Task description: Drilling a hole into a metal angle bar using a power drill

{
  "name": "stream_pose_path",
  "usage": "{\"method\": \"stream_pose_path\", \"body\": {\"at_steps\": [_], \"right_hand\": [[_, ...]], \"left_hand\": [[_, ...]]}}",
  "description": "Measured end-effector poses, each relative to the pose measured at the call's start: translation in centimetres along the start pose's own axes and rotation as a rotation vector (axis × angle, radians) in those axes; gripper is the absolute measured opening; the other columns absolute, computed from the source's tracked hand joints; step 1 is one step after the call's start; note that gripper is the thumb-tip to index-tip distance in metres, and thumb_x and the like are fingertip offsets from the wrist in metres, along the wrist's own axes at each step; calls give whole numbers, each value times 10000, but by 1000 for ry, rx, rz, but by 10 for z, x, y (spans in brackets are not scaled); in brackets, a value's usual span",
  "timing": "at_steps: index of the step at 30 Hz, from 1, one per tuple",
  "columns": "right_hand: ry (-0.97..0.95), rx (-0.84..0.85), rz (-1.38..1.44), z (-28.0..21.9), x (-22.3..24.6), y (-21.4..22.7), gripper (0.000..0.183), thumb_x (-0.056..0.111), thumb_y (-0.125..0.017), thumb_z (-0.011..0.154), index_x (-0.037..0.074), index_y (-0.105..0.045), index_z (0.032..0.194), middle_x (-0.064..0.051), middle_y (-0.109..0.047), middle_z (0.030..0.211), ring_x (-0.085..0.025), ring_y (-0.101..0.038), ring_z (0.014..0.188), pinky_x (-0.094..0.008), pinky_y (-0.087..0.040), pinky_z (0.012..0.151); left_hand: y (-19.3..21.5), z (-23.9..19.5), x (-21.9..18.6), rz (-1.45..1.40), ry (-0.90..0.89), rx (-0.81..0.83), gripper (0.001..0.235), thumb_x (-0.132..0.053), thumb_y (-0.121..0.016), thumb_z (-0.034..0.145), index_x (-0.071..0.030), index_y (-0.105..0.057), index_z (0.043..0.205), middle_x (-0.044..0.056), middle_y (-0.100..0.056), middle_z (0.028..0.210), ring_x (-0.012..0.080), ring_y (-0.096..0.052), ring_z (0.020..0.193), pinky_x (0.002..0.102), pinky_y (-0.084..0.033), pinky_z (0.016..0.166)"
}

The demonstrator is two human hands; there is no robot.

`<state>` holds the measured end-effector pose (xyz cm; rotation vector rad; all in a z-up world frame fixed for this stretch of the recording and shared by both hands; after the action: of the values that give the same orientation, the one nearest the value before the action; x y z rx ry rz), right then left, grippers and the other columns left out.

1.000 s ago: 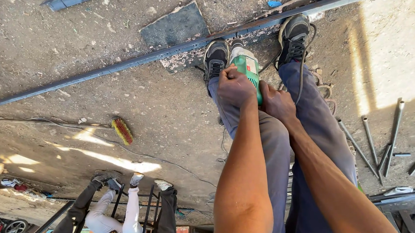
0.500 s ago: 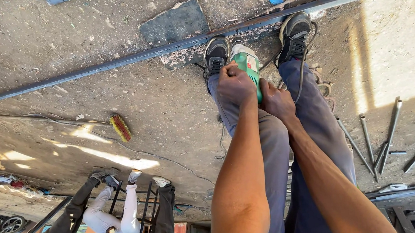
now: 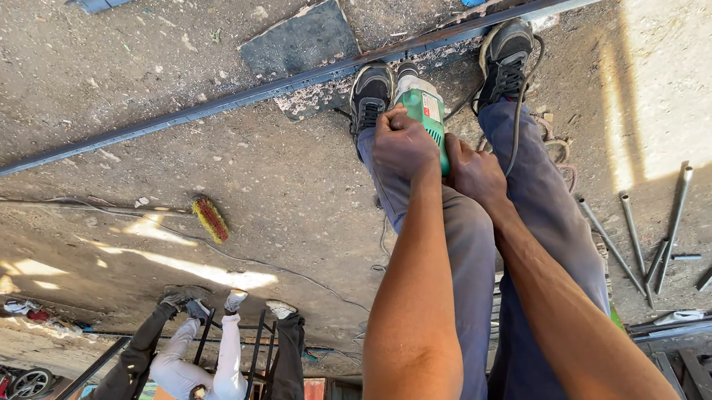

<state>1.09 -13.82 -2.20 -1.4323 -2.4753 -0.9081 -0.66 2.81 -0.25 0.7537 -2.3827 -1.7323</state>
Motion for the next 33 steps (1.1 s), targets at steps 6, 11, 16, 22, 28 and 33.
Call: {"method": "stream_pose_path", "body": {"at_steps": [6,11,16,22,28,33], "right_hand": [[2,-36,-5,0,-2,3,830,344,-640,767,99,-367,1512,-177,-674,1210,-538,-707,764,-632,-577,706],[-3,-60,-16,0,3,3,849,321,-650,743,100,-371,1514,-173,-682,1191,-526,-709,754,-625,-580,684],[10,-78,-15,1,3,1,828,296,-652,752,87,-392,1510,-179,-692,1159,-519,-713,748,-616,-583,668],[1,-60,-1,4,6,7,811,307,-640,762,87,-384,1499,-183,-683,1120,-537,-707,758,-627,-577,686],[-36,-17,12,2,12,14,799,341,-616,781,113,-365,1504,-182,-677,1129,-551,-702,769,-644,-569,706],[-21,-50,6,4,13,13,728,312,-616,782,112,-408,1450,-159,-688,1104,-527,-713,747,-618,-584,688]], "left_hand": [[-8,1,0,23,-5,-23,239,-147,-528,766,-323,-658,672,-176,-766,815,231,-762,778,421,-637,729],[-4,1,-3,3,-5,-9,241,-136,-522,763,-312,-670,690,-160,-772,815,235,-765,772,427,-639,720],[-4,3,-1,-27,-10,12,244,-125,-514,779,-295,-673,706,-132,-777,824,255,-763,775,453,-638,723],[-6,4,1,29,-25,2,230,-151,-538,769,-322,-676,697,-172,-767,817,232,-761,792,417,-631,728],[-5,4,-2,26,-46,28,243,-139,-528,782,-310,-691,724,-143,-773,814,240,-762,775,430,-634,731],[-7,5,-2,0,10,25,240,-139,-526,775,-298,-700,726,-136,-775,819,266,-767,800,451,-633,749]]}}
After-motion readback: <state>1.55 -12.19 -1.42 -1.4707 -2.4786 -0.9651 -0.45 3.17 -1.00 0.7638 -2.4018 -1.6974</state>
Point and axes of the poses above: each hand's wrist, its own z-axis towards the middle knuckle, its own y-axis out of the back of the hand, x = y × z, the point moved 3 cm from there along z, towards the middle knuckle
